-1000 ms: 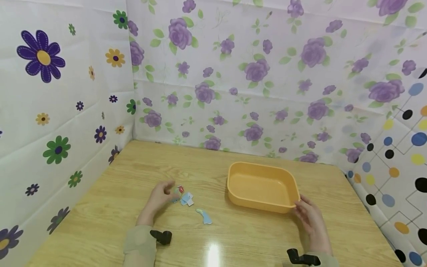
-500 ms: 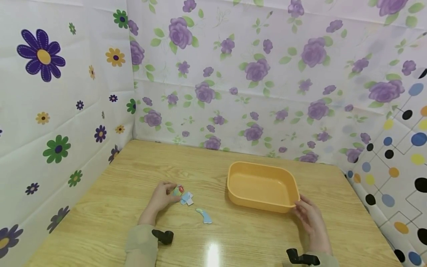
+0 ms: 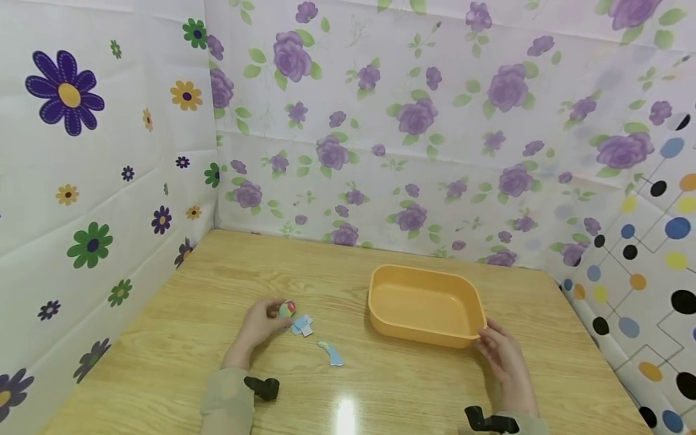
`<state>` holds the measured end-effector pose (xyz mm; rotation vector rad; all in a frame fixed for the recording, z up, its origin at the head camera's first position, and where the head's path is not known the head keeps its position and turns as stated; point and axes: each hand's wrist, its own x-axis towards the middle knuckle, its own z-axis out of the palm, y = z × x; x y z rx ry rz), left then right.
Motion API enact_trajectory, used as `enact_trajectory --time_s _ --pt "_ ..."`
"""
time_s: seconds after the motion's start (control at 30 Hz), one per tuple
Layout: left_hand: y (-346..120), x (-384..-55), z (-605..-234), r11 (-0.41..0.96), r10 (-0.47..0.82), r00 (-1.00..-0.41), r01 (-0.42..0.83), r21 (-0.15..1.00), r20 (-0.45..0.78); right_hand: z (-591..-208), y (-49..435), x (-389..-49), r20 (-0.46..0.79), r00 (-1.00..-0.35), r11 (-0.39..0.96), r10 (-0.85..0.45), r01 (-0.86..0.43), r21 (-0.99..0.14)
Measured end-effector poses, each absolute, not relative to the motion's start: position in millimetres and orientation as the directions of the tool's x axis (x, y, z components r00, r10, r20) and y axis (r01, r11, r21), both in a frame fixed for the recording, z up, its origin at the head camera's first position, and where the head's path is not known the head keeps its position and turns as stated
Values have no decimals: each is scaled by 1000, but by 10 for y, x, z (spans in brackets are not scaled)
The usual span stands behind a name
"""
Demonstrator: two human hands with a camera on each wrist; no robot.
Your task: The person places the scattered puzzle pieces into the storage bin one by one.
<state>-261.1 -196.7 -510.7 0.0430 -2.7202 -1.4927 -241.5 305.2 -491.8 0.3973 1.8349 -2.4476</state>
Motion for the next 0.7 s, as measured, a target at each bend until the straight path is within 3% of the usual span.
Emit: enact_trajectory --time_s 0.33,0.7 --pt "-2013 -2594 -5108 489 -78 -997 -34 872 5 -4913 3041 -2415 -254 -960 -280 115 214 -936" --pt "-2008 -2576 -5023 289 -113 -991 -96 952 -65 -4893 3047 -2408 -263 -957 -295 126 217 -931"
